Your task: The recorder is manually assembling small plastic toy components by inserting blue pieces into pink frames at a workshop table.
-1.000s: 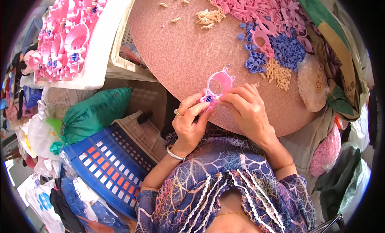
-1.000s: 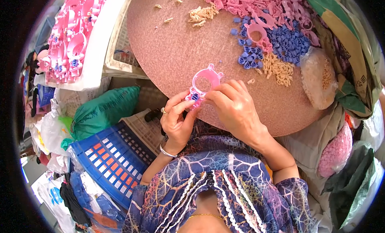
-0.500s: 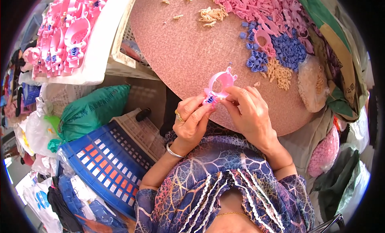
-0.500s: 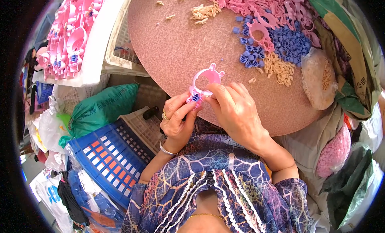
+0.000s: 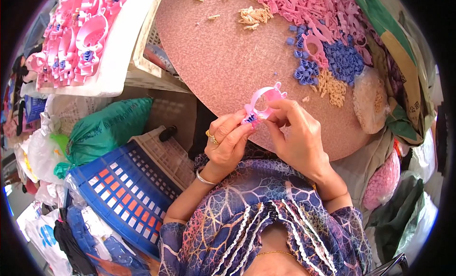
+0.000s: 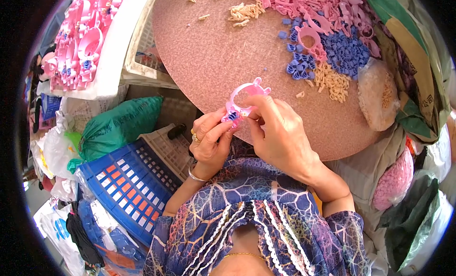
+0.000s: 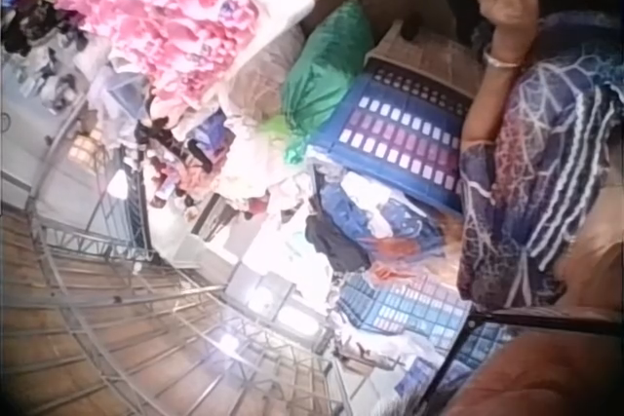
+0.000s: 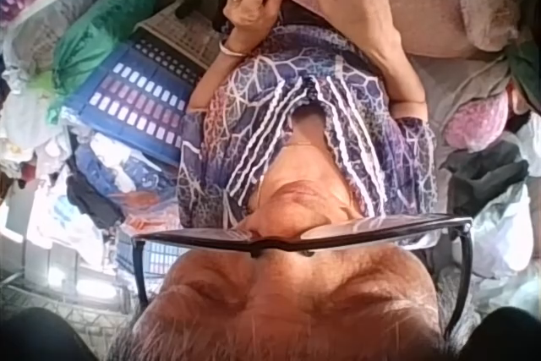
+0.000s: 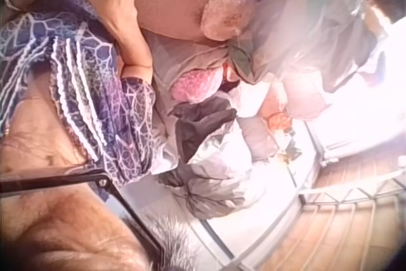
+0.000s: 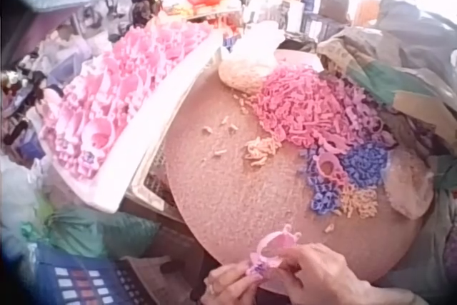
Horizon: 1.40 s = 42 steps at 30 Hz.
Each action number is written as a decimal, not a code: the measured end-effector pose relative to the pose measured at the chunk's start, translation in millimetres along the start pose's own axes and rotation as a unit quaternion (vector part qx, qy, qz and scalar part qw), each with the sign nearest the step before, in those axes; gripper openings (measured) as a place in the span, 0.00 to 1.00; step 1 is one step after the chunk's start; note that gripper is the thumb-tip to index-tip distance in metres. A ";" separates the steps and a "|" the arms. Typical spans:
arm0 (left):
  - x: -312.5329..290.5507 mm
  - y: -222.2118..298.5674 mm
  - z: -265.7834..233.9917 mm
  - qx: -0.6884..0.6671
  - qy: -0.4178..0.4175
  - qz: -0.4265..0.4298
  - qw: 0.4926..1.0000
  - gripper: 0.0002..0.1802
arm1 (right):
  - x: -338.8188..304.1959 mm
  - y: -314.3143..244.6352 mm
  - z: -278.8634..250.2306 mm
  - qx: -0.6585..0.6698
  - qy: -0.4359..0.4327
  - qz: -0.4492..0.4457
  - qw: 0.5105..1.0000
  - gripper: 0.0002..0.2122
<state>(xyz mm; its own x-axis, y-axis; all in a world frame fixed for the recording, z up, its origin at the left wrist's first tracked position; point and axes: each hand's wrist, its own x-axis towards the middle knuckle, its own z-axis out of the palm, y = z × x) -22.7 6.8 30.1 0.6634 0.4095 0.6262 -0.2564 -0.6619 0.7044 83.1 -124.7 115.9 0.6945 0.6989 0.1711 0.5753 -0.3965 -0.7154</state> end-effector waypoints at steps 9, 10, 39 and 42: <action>-2.4 -1.7 3.6 0.015 0.019 0.020 1.000 0.18 | 0.8 -4.1 12.0 0.079 0.016 0.101 0.992 0.12; -3.4 -2.9 3.7 0.008 0.023 0.017 1.000 0.18 | 3.1 -5.3 8.8 0.078 0.016 0.101 0.992 0.12; -25.6 -19.3 3.9 -0.106 0.012 -0.113 0.988 0.14 | -7.8 20.4 43.5 0.084 0.084 -0.005 0.993 0.11; -22.3 -14.5 4.7 -0.116 0.020 -0.121 0.986 0.14 | -10.0 21.1 35.6 0.032 0.078 -0.068 0.994 0.11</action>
<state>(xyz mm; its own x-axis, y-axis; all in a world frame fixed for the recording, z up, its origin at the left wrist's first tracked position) -30.5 4.4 4.3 0.6976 0.5656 0.4399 -0.2502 -0.3829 0.8892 72.8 -118.9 75.0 0.6742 0.6402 0.3683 0.6425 -0.2624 -0.7200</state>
